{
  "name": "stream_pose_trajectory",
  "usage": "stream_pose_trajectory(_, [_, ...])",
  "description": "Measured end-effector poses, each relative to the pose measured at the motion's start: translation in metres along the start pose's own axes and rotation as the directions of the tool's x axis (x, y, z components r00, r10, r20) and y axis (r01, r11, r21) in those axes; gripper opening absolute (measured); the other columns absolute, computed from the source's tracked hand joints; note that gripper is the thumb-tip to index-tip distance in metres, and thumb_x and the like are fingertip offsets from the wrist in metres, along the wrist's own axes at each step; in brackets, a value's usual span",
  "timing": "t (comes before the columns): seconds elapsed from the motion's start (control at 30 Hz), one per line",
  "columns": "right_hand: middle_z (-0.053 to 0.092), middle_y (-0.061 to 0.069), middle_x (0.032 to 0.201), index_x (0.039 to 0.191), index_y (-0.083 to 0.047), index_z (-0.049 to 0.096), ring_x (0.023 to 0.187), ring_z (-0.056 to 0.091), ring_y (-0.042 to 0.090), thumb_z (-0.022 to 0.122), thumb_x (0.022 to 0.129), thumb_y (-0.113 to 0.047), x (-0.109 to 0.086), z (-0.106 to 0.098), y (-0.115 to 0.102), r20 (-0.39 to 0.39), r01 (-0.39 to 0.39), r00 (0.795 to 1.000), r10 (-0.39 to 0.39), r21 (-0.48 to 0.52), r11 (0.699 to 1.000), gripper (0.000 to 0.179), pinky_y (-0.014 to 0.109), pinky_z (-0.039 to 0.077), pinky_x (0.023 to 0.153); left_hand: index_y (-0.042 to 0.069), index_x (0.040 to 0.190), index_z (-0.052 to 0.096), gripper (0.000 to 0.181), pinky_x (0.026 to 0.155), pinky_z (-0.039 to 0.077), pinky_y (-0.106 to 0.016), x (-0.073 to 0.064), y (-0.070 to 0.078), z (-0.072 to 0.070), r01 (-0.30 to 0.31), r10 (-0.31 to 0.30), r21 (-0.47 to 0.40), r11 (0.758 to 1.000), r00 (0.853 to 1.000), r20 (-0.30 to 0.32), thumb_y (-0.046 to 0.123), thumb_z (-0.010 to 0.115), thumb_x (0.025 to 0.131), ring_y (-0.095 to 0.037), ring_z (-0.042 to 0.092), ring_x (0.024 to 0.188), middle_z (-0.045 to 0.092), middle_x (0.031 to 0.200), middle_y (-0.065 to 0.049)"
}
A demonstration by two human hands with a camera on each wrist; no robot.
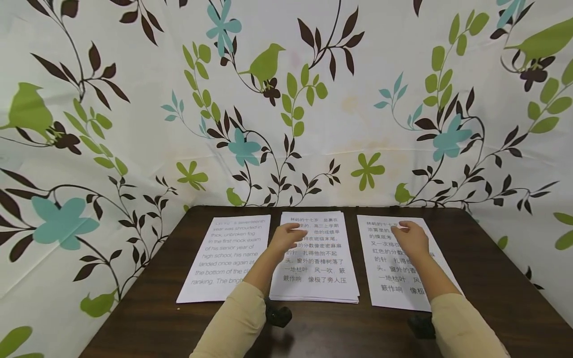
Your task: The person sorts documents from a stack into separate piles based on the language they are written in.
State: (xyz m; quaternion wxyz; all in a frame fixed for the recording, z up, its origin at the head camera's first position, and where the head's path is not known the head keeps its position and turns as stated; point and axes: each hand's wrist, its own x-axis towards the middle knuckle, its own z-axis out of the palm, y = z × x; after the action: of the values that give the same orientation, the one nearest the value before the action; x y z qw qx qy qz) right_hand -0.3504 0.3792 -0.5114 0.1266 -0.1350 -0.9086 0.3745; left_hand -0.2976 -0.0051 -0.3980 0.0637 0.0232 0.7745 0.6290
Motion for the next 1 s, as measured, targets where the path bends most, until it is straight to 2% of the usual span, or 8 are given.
stream_pose_trajectory(0.3, [0.045, 0.023, 0.113, 0.127, -0.004, 0.037, 0.094, 0.046, 0.039, 0.036, 0.079, -0.06, -0.004, 0.035, -0.025, 0.036, 0.07, 0.997, -0.072, 0.046, 0.996, 0.074, 0.048, 0.041, 0.069, -0.003, 0.119, 0.046, 0.051, 0.079, 0.043, -0.038, 0.001, -0.009, -0.023, 0.032, -0.031, 0.01, 0.999, 0.996, -0.088, 0.021, 0.062, 0.076, -0.027, 0.054, 0.093, 0.055, 0.104, -0.014])
stream_pose_trajectory(0.47, [0.045, 0.021, 0.113, 0.126, -0.004, 0.039, 0.094, 0.048, 0.037, 0.036, 0.079, -0.061, -0.016, 0.052, -0.046, 0.072, 0.037, 0.997, -0.042, 0.069, 0.997, 0.073, 0.048, 0.042, 0.07, -0.007, 0.116, 0.047, 0.05, 0.082, 0.041, -0.04, 0.001, -0.02, -0.031, 0.076, -0.07, 0.031, 0.997, 0.985, -0.157, 0.018, 0.062, 0.076, -0.031, 0.052, 0.097, 0.05, 0.111, -0.02])
stream_pose_trajectory(0.6, [0.051, 0.018, 0.109, 0.123, -0.007, 0.044, 0.091, 0.052, 0.032, 0.039, 0.079, -0.059, -0.025, 0.064, -0.059, 0.099, 0.009, 0.995, -0.018, 0.085, 0.996, 0.068, 0.044, 0.043, 0.068, -0.008, 0.115, 0.047, 0.048, 0.084, 0.039, -0.041, 0.001, -0.029, -0.034, 0.099, -0.086, 0.061, 0.993, 0.979, -0.186, 0.016, 0.062, 0.076, -0.035, 0.048, 0.101, 0.048, 0.114, -0.022])
stream_pose_trajectory(0.63, [0.051, 0.019, 0.109, 0.123, -0.005, 0.043, 0.091, 0.053, 0.033, 0.041, 0.081, -0.057, -0.028, 0.064, -0.063, 0.132, 0.004, 0.991, -0.018, 0.107, 0.994, 0.067, 0.045, 0.043, 0.069, -0.009, 0.114, 0.047, 0.048, 0.085, 0.038, -0.042, 0.001, -0.032, -0.035, 0.104, -0.09, 0.067, 0.992, 0.978, -0.188, 0.016, 0.062, 0.076, -0.035, 0.047, 0.102, 0.048, 0.113, -0.023])
stream_pose_trajectory(0.73, [0.055, 0.018, 0.105, 0.119, -0.004, 0.047, 0.087, 0.055, 0.03, 0.043, 0.081, -0.054, -0.04, 0.064, -0.075, 0.165, 0.006, 0.986, -0.026, 0.123, 0.992, 0.063, 0.039, 0.044, 0.066, -0.01, 0.113, 0.048, 0.047, 0.085, 0.037, -0.044, 0.0, -0.038, -0.037, 0.121, -0.104, 0.08, 0.989, 0.977, -0.188, 0.015, 0.061, 0.076, -0.036, 0.046, 0.102, 0.049, 0.111, -0.023])
stream_pose_trajectory(0.8, [0.053, 0.02, 0.107, 0.119, 0.0, 0.045, 0.09, 0.055, 0.031, 0.046, 0.082, -0.049, -0.054, 0.057, -0.091, 0.212, -0.014, 0.977, -0.022, 0.166, 0.986, 0.061, 0.035, 0.045, 0.059, -0.011, 0.113, 0.048, 0.046, 0.085, 0.037, -0.045, -0.002, -0.041, -0.038, 0.133, -0.114, 0.091, 0.987, 0.975, -0.188, 0.014, 0.061, 0.076, -0.037, 0.046, 0.102, 0.05, 0.109, -0.023])
stream_pose_trajectory(0.87, [0.053, 0.022, 0.107, 0.117, 0.003, 0.046, 0.09, 0.054, 0.033, 0.048, 0.083, -0.045, -0.072, 0.048, -0.111, 0.223, -0.027, 0.975, -0.014, 0.182, 0.983, 0.059, 0.032, 0.045, 0.056, -0.011, 0.112, 0.048, 0.046, 0.085, 0.037, -0.046, -0.003, -0.045, -0.039, 0.141, -0.12, 0.102, 0.985, 0.974, -0.193, 0.014, 0.061, 0.076, -0.038, 0.046, 0.102, 0.05, 0.109, -0.024])
stream_pose_trajectory(1.0, [0.047, 0.029, 0.11, 0.117, 0.009, 0.043, 0.096, 0.049, 0.039, 0.05, 0.085, -0.032, -0.101, 0.032, -0.146, 0.28, -0.071, 0.96, 0.01, 0.209, 0.975, 0.053, 0.04, 0.045, 0.067, -0.012, 0.112, 0.047, 0.046, 0.084, 0.037, -0.047, -0.005, -0.053, -0.04, 0.154, -0.129, 0.129, 0.98, 0.974, -0.186, 0.015, 0.06, 0.076, -0.039, 0.045, 0.102, 0.049, 0.11, -0.026])
